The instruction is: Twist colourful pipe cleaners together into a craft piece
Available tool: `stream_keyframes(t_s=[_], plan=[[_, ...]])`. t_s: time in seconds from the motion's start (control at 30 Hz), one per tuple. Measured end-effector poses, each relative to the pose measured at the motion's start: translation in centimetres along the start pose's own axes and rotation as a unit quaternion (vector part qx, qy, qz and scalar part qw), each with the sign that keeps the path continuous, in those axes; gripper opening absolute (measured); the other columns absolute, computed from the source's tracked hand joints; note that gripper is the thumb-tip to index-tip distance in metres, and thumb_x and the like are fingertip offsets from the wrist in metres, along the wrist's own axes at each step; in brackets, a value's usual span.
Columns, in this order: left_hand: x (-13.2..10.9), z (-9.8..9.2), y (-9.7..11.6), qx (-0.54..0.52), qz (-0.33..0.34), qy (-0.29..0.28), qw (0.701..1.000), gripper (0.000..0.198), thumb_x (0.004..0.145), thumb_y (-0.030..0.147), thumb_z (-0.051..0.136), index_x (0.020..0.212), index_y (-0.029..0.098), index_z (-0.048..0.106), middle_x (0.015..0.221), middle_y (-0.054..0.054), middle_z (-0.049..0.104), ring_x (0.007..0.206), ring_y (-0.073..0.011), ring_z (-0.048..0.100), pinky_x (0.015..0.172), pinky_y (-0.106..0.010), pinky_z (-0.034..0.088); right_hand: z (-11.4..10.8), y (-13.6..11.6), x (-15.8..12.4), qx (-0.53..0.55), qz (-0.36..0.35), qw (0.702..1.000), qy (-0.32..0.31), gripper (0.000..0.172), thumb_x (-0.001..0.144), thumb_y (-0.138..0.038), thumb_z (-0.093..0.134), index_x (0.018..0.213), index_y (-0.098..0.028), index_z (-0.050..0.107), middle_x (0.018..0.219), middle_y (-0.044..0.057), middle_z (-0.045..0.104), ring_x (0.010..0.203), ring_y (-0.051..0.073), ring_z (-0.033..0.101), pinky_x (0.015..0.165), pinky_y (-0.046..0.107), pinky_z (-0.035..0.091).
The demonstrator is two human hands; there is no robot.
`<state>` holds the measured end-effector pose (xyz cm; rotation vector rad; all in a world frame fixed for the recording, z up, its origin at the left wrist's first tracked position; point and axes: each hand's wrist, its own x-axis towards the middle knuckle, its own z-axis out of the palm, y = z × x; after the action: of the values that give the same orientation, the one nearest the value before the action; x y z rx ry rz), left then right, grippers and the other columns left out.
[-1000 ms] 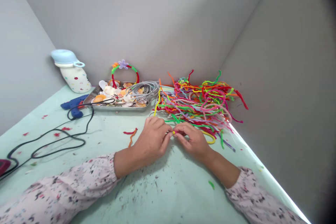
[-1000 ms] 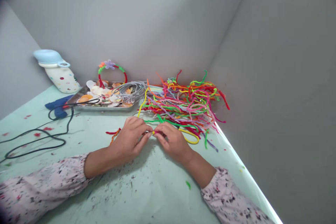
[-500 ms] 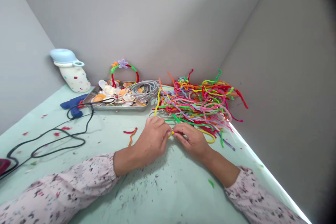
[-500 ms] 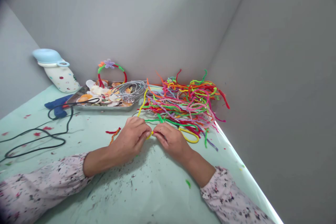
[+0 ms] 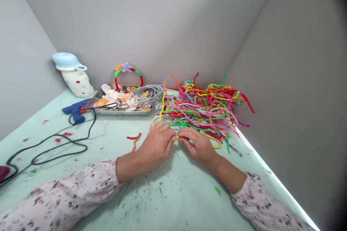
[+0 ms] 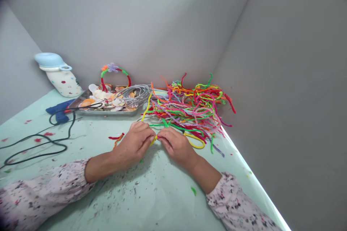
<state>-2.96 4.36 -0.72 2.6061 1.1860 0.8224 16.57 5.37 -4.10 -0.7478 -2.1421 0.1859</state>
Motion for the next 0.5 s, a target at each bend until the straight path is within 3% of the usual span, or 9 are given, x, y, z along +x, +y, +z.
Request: stream_keyframes(t_s=[0.5], plan=[[-0.13, 0.16, -0.09, -0.023, 0.014, 0.015, 1.000, 0.021, 0.095, 0.021, 0.041, 0.087, 0.017, 0.060, 0.082, -0.005, 0.057, 0.082, -0.0203, 0.048, 0.079, -0.038, 0.038, -0.35, -0.30, -0.02, -0.016, -0.012, 1.000, -0.002, 0.021, 0.092, -0.017, 0.053, 0.112, -0.023, 0.058, 0.101, 0.008, 0.066, 0.094, 0.018, 0.063, 0.082, 0.034, 0.055]])
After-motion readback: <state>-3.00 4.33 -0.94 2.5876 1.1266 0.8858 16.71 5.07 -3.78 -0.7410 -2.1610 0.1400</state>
